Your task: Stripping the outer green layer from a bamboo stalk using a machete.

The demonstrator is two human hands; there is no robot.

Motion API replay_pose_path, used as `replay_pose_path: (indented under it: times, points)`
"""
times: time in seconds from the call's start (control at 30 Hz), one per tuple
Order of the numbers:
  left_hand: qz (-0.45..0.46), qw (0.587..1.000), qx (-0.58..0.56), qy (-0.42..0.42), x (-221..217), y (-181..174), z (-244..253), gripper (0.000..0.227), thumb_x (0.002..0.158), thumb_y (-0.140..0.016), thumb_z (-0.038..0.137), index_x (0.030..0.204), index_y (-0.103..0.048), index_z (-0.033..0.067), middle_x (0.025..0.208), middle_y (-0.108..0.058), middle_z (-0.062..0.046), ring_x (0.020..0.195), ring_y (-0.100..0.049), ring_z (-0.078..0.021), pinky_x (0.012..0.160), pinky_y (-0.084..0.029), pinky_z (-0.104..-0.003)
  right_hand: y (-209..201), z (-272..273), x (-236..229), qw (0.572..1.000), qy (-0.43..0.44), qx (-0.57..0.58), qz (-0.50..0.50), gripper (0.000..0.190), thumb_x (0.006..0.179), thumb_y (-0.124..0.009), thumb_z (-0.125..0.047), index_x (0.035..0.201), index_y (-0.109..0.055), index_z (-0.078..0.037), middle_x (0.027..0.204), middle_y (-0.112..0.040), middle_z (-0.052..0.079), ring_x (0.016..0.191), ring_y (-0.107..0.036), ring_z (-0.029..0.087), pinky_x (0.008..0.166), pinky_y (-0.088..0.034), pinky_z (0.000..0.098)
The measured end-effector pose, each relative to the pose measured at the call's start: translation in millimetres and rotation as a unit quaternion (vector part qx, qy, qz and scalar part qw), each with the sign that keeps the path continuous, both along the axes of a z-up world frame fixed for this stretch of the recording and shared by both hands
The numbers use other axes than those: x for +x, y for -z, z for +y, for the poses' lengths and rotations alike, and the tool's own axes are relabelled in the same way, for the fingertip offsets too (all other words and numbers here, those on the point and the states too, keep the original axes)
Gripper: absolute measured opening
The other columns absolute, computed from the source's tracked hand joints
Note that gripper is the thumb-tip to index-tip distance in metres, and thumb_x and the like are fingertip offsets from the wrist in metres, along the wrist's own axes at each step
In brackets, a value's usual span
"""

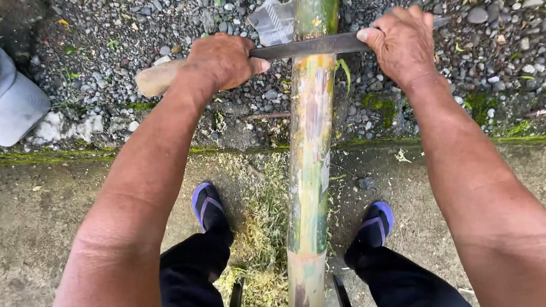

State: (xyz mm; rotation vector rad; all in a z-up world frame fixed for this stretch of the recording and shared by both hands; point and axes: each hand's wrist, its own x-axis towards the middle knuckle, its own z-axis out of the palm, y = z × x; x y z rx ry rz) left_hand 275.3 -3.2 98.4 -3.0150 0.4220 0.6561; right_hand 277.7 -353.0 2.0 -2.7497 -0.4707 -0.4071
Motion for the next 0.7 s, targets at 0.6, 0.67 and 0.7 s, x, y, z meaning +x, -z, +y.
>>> replay_pose_path:
  times: [0.6, 0.67, 0.7]
  points:
    - [-0.049, 0.998, -0.026, -0.009, -23.1, -33.0, -26.5, 0.057, 0.105, -0.039, 0.061, 0.120, -0.066, 0.0134, 0.083, -0.071, -0.013, 0.087, -0.072, -0.0308, 0.082, -0.053, -0.051, -1.1, 5.2, -5.3, 0.999, 0.030, 0.031, 0.007, 0.047, 0.094, -0.074, -0.063, 0.105, -0.076, -0.017, 0.113, -0.056, 0.007, 0.120, -0.044, 0.033, 0.110, -0.035, 0.0513]
    - [-0.059, 0.998, -0.030, 0.001, -23.8, -24.1, -24.9, 0.055, 0.103, -0.041, 0.061, 0.120, -0.067, 0.0152, 0.082, -0.071, -0.014, 0.088, -0.071, -0.0317, 0.084, -0.051, -0.052, 10.3, 3.6, -3.5, 0.998, 0.035, 0.022, 0.036, 0.046, 0.094, -0.074, -0.064, 0.104, -0.076, -0.020, 0.110, -0.057, 0.005, 0.119, -0.045, 0.032, 0.112, -0.034, 0.0511]
    - [-0.054, 0.998, -0.033, -0.004, -22.8, -21.2, -25.1, 0.055, 0.104, -0.040, 0.060, 0.121, -0.067, 0.0158, 0.085, -0.072, -0.014, 0.090, -0.071, -0.0317, 0.085, -0.051, -0.052, 16.8, 1.2, -0.4, 1.000, 0.022, 0.014, 0.008, 0.048, 0.093, -0.073, -0.064, 0.106, -0.075, -0.018, 0.111, -0.056, 0.006, 0.119, -0.044, 0.032, 0.111, -0.034, 0.0507]
